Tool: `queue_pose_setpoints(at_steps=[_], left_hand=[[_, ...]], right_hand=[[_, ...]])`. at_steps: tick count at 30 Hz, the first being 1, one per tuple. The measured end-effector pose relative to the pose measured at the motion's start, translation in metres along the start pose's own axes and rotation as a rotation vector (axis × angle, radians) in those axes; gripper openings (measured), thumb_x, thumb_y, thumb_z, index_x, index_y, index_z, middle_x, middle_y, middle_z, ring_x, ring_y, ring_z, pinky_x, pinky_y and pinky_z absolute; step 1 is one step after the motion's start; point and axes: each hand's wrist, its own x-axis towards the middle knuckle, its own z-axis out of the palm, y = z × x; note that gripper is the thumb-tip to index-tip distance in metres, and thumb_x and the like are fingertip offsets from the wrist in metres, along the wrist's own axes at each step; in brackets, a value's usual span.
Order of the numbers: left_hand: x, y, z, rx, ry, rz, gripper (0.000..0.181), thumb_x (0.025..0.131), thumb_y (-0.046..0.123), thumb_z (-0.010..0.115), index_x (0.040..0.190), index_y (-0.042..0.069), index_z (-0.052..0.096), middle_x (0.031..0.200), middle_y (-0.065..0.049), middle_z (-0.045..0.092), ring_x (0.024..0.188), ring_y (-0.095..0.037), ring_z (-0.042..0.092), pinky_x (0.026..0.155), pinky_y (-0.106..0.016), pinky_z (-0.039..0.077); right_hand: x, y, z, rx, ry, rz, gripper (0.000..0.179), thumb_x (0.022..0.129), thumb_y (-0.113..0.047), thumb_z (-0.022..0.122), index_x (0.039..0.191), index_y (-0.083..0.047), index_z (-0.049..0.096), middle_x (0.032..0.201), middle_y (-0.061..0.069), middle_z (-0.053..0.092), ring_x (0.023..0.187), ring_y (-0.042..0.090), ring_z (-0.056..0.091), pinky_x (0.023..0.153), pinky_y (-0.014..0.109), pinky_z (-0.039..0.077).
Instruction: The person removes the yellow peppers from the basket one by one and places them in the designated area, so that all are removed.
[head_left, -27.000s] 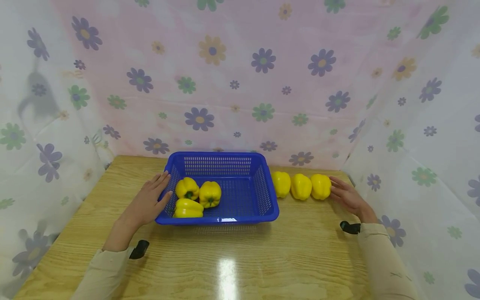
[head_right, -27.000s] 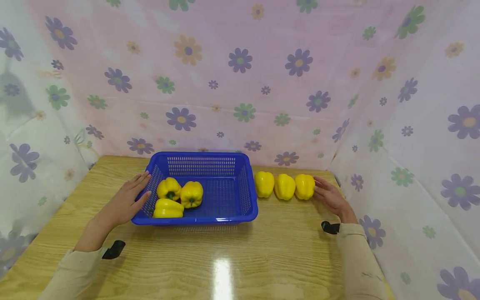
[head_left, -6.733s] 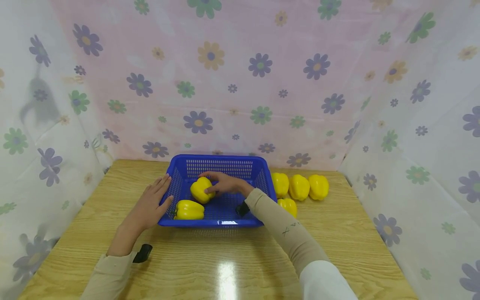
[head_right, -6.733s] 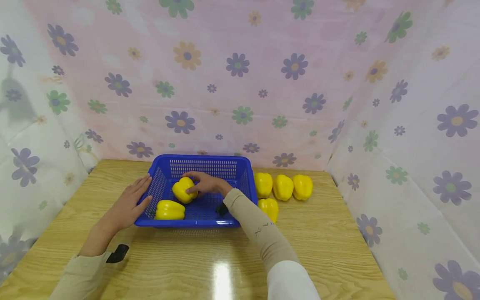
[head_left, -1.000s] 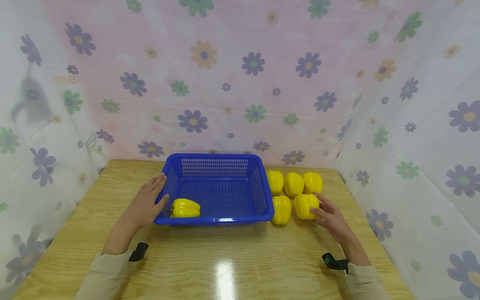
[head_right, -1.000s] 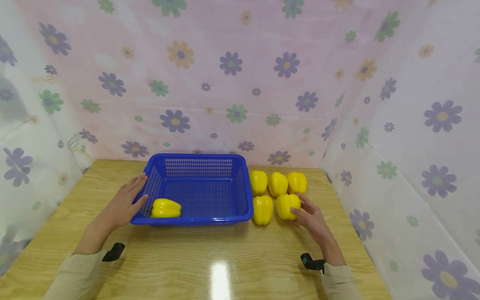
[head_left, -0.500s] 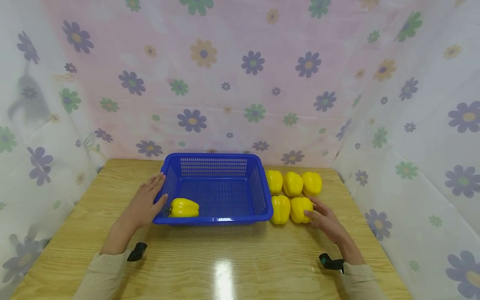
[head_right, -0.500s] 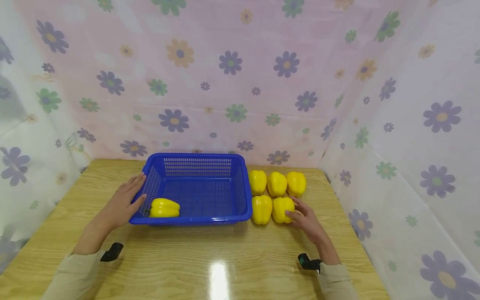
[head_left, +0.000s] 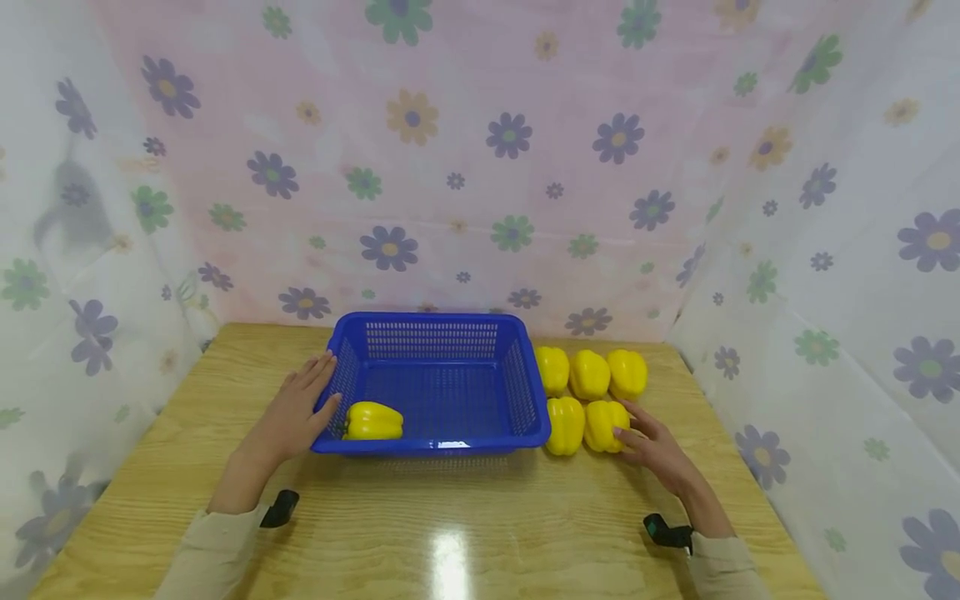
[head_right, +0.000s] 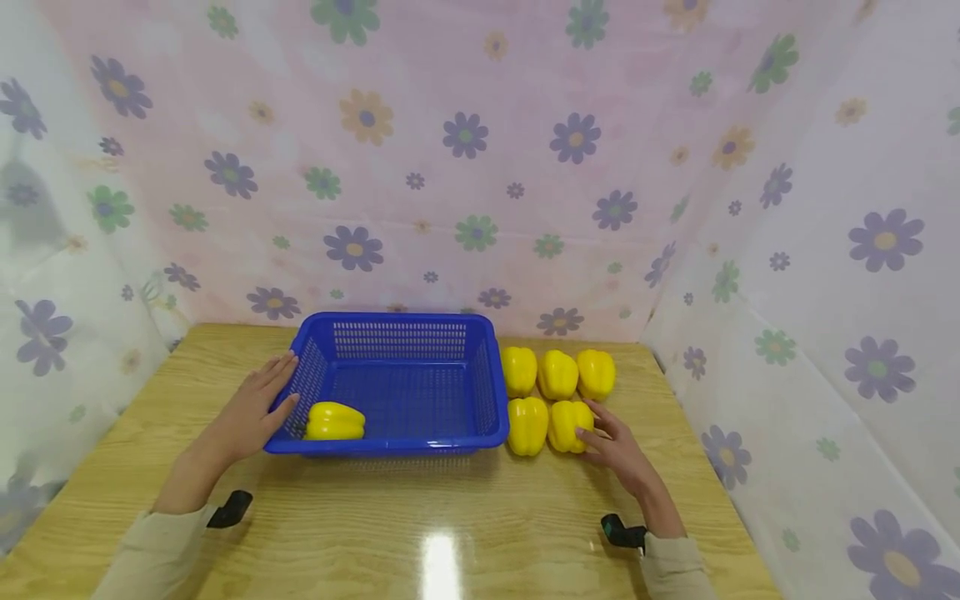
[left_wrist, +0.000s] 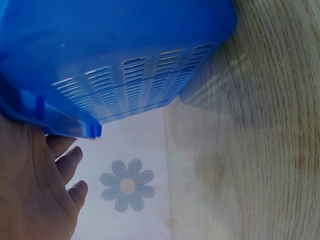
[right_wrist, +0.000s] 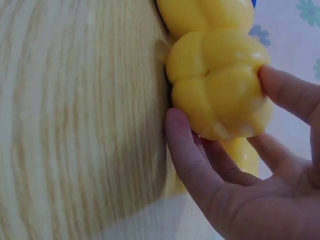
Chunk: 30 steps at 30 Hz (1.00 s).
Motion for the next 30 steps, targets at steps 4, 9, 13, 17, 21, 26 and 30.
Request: queue_pose_setpoints(at_steps=[4, 9, 13, 17, 21, 26, 30], left_hand=[[-0.0001, 0.0006, 0.0015, -0.009, -0.003, -0.002, 0.065, 0.108, 0.027, 0.046, 0.157, -0.009, 0.025, 0.165, -0.027, 0.021, 0.152, -0.051, 0.017, 0.120, -0.070, 0.011], [-0.0005, 0.0007, 0.0017, -0.015, -0.008, -0.002, 0.065, 0.108, 0.027, 0.046, 0.157, -0.008, 0.025, 0.165, -0.027, 0.021, 0.152, -0.051, 0.016, 0.120, -0.069, 0.011], [-0.0007, -0.0001, 0.0020, -0.015, -0.005, 0.000, 0.065, 0.108, 0.028, 0.045, 0.158, -0.008, 0.025, 0.166, -0.027, 0.020, 0.152, -0.051, 0.016, 0.120, -0.069, 0.010], [-0.0007, -0.0003, 0.0016, -0.019, -0.001, 0.004, 0.065, 0.108, 0.028, 0.045, 0.157, -0.008, 0.025, 0.165, -0.027, 0.021, 0.151, -0.051, 0.016, 0.120, -0.070, 0.010], [-0.0005, 0.0003, 0.0008, -0.022, 0.000, 0.006, 0.065, 0.108, 0.028, 0.045, 0.157, -0.009, 0.025, 0.165, -0.028, 0.021, 0.152, -0.051, 0.015, 0.120, -0.070, 0.011], [-0.0003, 0.0001, 0.0004, -0.013, 0.002, 0.005, 0.065, 0.108, 0.028, 0.045, 0.157, -0.009, 0.025, 0.165, -0.028, 0.021, 0.152, -0.051, 0.015, 0.120, -0.070, 0.012], [-0.0001, -0.0007, 0.0010, -0.010, 0.004, 0.003, 0.064, 0.107, 0.026, 0.047, 0.157, -0.009, 0.025, 0.165, -0.027, 0.021, 0.152, -0.051, 0.016, 0.120, -0.070, 0.012]], right_hand=[[0.0003, 0.0008, -0.0015, 0.008, -0.015, -0.004, 0.075, 0.105, -0.018, 0.056, 0.164, -0.007, 0.012, 0.155, 0.035, 0.023, 0.119, 0.023, 0.059, 0.095, 0.043, 0.058], [-0.0010, -0.0003, -0.0014, 0.000, -0.023, 0.003, 0.075, 0.106, -0.018, 0.056, 0.164, -0.006, 0.011, 0.156, 0.036, 0.021, 0.123, 0.027, 0.057, 0.096, 0.042, 0.058], [-0.0026, -0.0008, -0.0019, -0.005, -0.028, -0.013, 0.075, 0.106, -0.018, 0.056, 0.164, -0.006, 0.010, 0.157, 0.037, 0.022, 0.123, 0.025, 0.058, 0.096, 0.041, 0.058], [-0.0039, 0.0000, -0.0027, 0.001, -0.029, -0.043, 0.075, 0.106, -0.017, 0.055, 0.164, -0.004, 0.009, 0.156, 0.039, 0.022, 0.119, 0.018, 0.061, 0.095, 0.040, 0.059], [-0.0046, 0.0010, -0.0028, -0.003, -0.020, -0.062, 0.074, 0.106, -0.017, 0.055, 0.164, -0.004, 0.011, 0.157, 0.038, 0.021, 0.114, 0.008, 0.060, 0.094, 0.038, 0.059], [-0.0039, 0.0016, -0.0026, -0.018, -0.009, -0.070, 0.073, 0.106, -0.018, 0.056, 0.163, -0.003, 0.013, 0.159, 0.036, 0.021, 0.115, 0.001, 0.057, 0.095, 0.036, 0.058], [-0.0032, 0.0024, -0.0031, -0.026, -0.017, -0.077, 0.072, 0.107, -0.018, 0.054, 0.163, -0.002, 0.014, 0.160, 0.036, 0.019, 0.115, -0.002, 0.055, 0.096, 0.036, 0.058]])
